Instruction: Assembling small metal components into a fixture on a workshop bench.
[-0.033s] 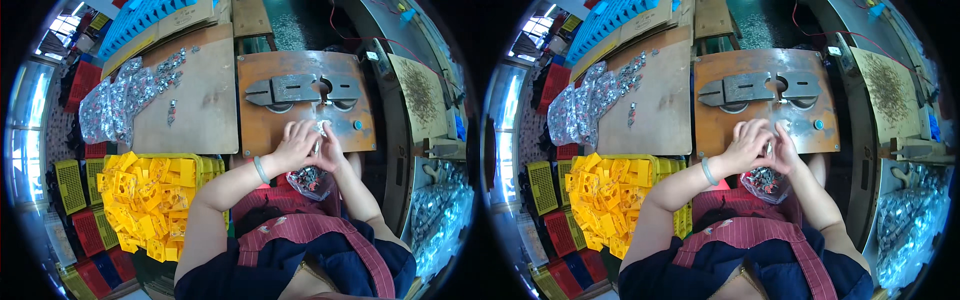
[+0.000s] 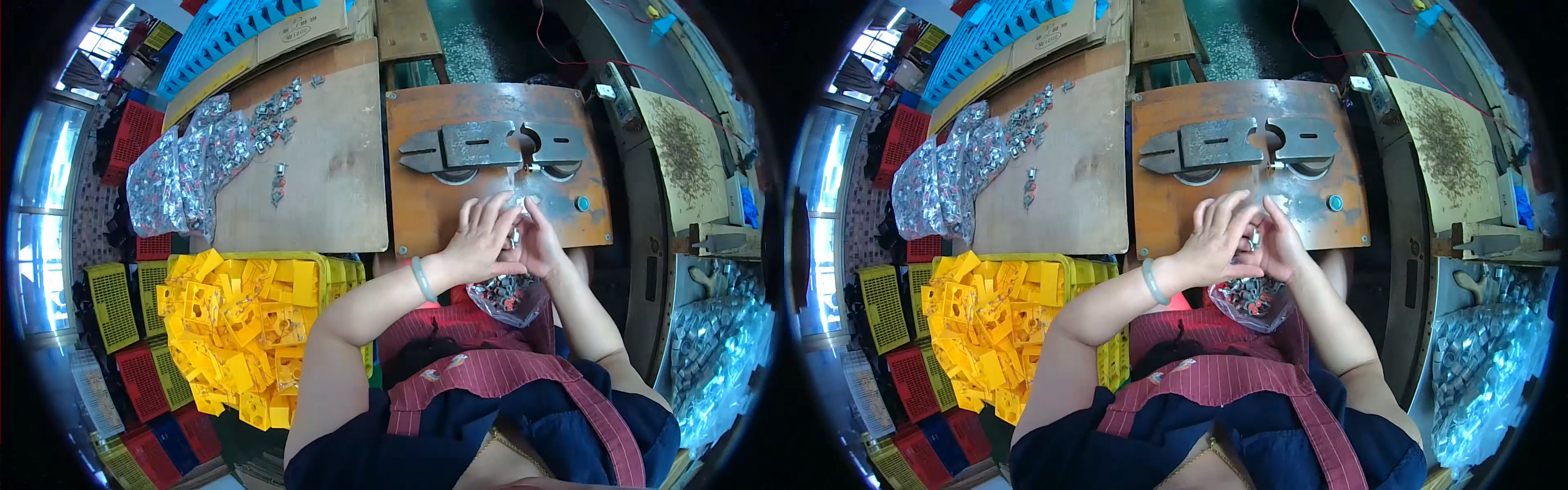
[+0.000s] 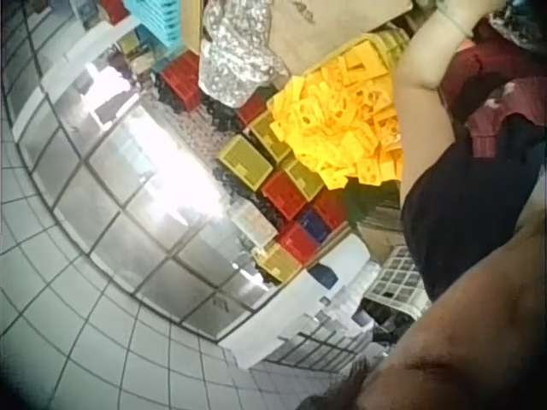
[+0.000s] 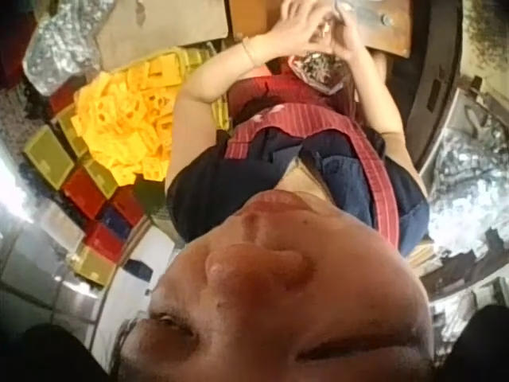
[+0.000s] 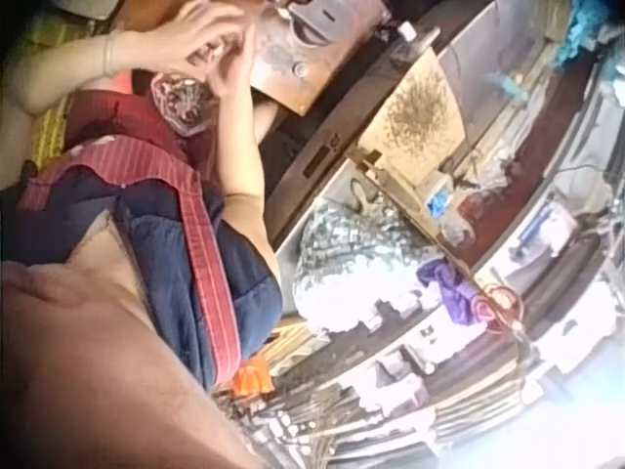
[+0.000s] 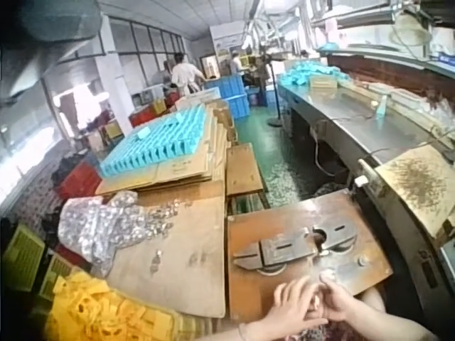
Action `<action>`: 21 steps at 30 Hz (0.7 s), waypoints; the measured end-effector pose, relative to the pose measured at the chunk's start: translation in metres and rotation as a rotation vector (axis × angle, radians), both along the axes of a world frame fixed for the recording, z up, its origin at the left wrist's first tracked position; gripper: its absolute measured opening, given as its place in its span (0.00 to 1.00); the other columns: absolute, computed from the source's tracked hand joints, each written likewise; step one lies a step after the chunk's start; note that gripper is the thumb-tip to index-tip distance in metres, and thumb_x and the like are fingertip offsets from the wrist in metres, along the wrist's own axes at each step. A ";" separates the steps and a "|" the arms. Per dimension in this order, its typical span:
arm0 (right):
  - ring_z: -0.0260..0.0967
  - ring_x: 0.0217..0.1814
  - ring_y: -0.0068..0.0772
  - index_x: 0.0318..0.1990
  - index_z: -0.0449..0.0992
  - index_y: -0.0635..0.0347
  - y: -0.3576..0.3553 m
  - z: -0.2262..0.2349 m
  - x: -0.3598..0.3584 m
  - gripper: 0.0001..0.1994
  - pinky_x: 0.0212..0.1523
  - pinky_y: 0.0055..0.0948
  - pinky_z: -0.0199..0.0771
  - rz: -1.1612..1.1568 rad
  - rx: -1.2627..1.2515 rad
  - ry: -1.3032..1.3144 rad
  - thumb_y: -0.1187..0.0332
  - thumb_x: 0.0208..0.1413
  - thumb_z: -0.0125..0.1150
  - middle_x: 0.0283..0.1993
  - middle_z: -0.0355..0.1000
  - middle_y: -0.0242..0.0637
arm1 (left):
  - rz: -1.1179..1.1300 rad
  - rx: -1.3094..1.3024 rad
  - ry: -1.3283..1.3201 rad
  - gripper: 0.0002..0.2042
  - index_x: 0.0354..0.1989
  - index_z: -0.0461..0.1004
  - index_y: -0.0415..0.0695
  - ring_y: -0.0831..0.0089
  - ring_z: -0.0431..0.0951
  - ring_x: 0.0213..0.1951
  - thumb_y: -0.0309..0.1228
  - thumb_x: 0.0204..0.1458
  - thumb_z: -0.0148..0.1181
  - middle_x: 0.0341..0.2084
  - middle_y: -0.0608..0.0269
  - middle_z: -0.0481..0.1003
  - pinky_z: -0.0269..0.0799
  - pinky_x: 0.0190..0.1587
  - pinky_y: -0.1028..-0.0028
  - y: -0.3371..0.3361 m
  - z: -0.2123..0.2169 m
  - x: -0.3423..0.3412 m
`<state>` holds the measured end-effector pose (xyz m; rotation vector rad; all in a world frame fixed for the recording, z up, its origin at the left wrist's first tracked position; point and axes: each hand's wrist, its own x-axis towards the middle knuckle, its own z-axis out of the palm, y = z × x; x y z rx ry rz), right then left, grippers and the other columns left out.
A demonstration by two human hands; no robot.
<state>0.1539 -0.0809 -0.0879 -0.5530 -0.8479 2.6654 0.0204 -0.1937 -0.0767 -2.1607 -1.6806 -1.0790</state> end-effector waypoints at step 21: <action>0.74 0.38 0.52 0.42 0.78 0.62 -0.039 0.059 0.024 0.19 0.39 0.45 0.74 0.703 2.040 -0.723 0.53 0.54 0.61 0.34 0.76 0.52 | 0.903 -0.078 0.020 0.30 0.66 0.57 0.49 0.42 0.49 0.67 0.49 0.58 0.51 0.67 0.39 0.50 0.42 0.67 0.49 -0.104 0.033 -0.316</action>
